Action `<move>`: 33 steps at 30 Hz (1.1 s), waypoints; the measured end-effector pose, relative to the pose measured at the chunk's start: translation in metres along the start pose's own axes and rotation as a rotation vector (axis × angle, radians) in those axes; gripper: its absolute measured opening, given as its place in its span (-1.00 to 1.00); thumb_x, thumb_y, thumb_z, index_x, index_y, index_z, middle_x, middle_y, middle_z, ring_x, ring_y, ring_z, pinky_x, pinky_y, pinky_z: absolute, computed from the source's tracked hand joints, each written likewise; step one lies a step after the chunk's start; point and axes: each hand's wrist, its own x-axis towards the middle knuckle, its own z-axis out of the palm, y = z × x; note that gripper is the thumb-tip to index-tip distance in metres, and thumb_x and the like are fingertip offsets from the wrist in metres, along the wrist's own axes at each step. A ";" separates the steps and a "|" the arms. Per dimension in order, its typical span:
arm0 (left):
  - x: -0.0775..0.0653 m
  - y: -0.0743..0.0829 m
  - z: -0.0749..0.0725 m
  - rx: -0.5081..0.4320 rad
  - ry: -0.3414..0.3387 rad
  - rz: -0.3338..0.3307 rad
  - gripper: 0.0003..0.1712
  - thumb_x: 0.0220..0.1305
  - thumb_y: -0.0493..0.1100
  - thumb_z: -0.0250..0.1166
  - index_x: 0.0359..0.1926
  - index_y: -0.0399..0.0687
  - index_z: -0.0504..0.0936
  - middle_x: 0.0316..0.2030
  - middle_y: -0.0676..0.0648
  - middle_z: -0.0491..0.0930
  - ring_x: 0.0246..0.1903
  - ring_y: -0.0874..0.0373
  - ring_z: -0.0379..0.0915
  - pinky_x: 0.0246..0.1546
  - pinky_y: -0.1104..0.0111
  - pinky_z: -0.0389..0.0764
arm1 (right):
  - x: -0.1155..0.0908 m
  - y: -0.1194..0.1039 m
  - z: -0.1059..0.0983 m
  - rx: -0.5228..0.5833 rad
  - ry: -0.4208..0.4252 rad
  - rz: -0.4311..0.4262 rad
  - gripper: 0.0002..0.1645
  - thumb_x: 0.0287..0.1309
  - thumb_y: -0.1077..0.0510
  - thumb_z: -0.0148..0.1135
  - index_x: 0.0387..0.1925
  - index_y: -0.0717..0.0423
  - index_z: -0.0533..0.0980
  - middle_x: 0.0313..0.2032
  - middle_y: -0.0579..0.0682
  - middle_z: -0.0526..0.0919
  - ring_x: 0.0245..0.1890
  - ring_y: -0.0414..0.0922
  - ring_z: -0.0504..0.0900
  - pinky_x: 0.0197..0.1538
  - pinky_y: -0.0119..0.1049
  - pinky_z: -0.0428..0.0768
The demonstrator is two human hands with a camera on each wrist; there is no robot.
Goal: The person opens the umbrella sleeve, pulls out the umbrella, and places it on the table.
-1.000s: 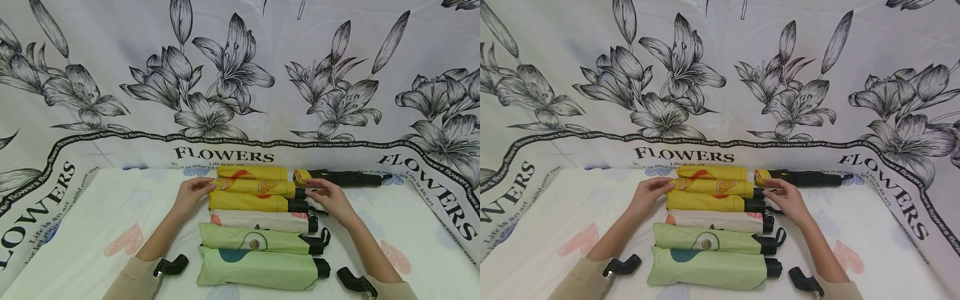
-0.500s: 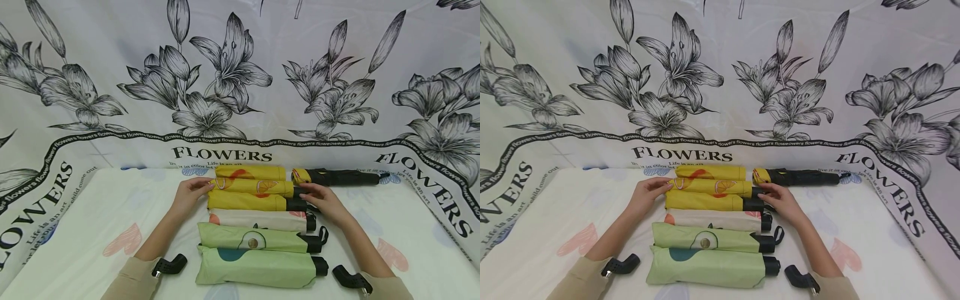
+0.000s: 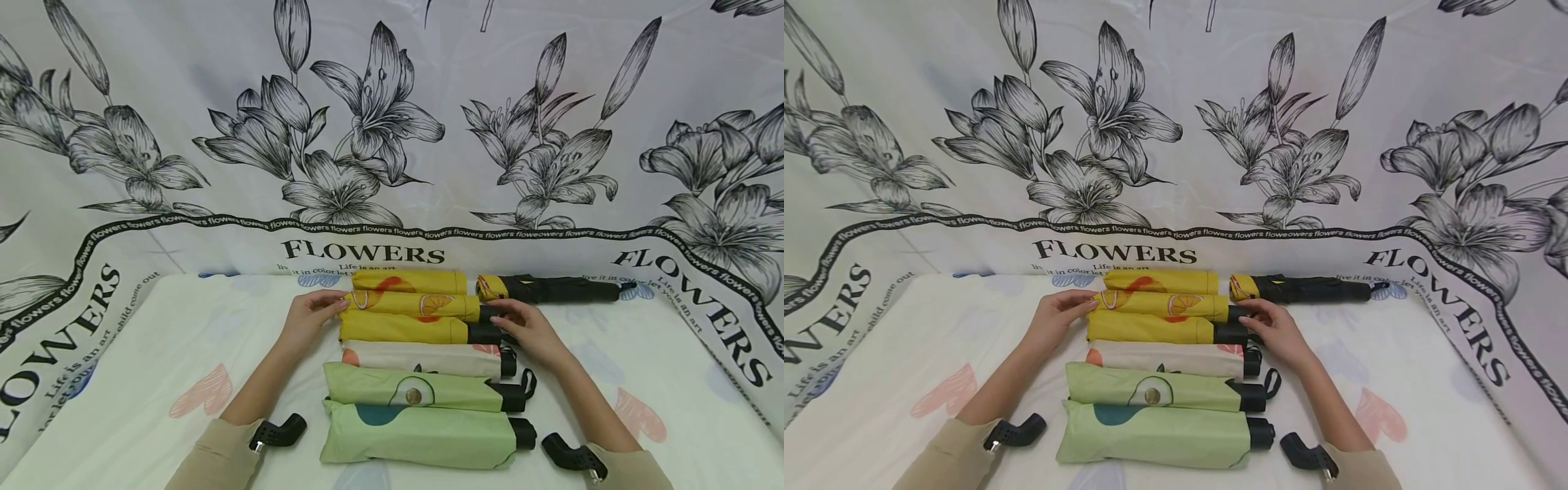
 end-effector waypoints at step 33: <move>-0.001 -0.003 -0.001 -0.054 -0.007 0.016 -0.72 0.39 -0.36 0.40 0.03 -0.50 0.72 -0.33 0.09 0.77 -0.34 0.35 0.55 -0.29 0.52 0.59 | -0.013 0.004 -0.023 0.112 -0.041 0.029 -0.50 0.56 0.24 0.17 0.40 0.35 0.41 0.38 0.48 0.41 0.18 0.26 0.69 0.01 -0.46 0.64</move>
